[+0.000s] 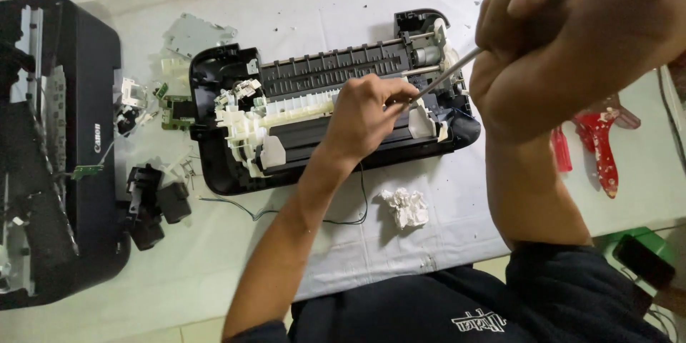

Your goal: Reassembling the internal frame and components of a Canon printer, including wiring and fastening screws.

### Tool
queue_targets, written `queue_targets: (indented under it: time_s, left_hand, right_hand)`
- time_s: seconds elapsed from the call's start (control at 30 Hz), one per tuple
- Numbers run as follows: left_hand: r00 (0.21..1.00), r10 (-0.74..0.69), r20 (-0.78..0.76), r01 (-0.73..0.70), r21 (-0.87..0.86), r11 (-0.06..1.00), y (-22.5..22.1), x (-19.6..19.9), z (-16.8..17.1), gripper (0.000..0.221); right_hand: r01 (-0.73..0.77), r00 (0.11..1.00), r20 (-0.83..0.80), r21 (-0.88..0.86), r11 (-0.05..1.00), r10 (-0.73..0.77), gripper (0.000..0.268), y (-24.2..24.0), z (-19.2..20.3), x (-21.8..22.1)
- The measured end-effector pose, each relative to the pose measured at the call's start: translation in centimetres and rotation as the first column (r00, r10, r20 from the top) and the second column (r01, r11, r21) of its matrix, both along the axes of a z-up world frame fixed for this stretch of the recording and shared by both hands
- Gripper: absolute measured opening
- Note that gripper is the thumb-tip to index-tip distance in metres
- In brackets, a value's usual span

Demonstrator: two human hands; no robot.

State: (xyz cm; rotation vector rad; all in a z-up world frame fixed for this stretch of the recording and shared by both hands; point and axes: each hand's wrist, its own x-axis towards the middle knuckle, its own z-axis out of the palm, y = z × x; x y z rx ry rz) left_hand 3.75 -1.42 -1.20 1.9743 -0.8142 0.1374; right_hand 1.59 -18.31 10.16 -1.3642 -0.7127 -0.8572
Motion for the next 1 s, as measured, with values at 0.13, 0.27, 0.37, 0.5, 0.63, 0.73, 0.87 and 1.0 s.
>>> queue_targets:
  time_s: [0.13, 0.27, 0.37, 0.5, 0.63, 0.73, 0.87, 1.0]
  left_hand:
    - [0.983, -0.179, -0.030, 0.181, 0.072, 0.981, -0.7, 2.2, 0.8, 0.012]
    - [0.960, -0.275, -0.058, 0.281, 0.189, 0.941, -1.4, 4.8, -0.4, 0.031]
    - [0.950, -0.233, -0.206, 0.293, 0.338, 0.894, -1.4, 5.0, 0.0, 0.027]
    - [0.937, -0.291, -0.194, 0.333, 0.239, 0.912, -1.0, 5.7, -1.6, 0.019]
    - [0.936, -0.267, -0.230, 0.325, 0.265, 0.908, -0.7, 5.8, -1.4, 0.019]
    - [0.942, -0.277, -0.191, 0.319, 0.245, 0.916, -0.5, 6.1, -2.0, 0.021]
    - [0.951, -0.267, -0.155, 0.299, 0.249, 0.921, -0.7, 6.3, -2.6, 0.020]
    - [0.951, -0.273, -0.147, 0.302, 0.244, 0.921, -0.7, 6.5, -3.0, 0.017]
  right_hand:
    - [-0.009, 0.983, -0.184, -0.064, 0.998, -0.003, 0.033, -0.9, -2.2, 1.9]
    - [-0.021, 0.989, -0.141, 0.124, 0.992, 0.038, 0.057, 1.3, -1.5, 2.3]
    - [0.110, 0.993, 0.015, 0.179, 0.978, -0.115, 0.037, 2.6, -0.5, 2.3]
    - [0.171, 0.984, -0.061, 0.059, 0.984, -0.167, 0.045, 3.5, 0.3, 2.0]
    - [0.232, 0.953, -0.225, 0.118, 0.966, -0.201, 0.053, 4.2, 0.3, 1.5]
    - [0.240, 0.957, -0.202, 0.145, 0.960, -0.208, 0.051, 4.2, -0.2, 2.2]
    - [0.252, 0.951, -0.221, 0.151, 0.956, -0.216, 0.058, 5.1, 0.0, 2.7]
    - [0.199, 0.967, -0.189, 0.147, 0.969, -0.170, 0.055, 4.4, -0.9, 3.1]
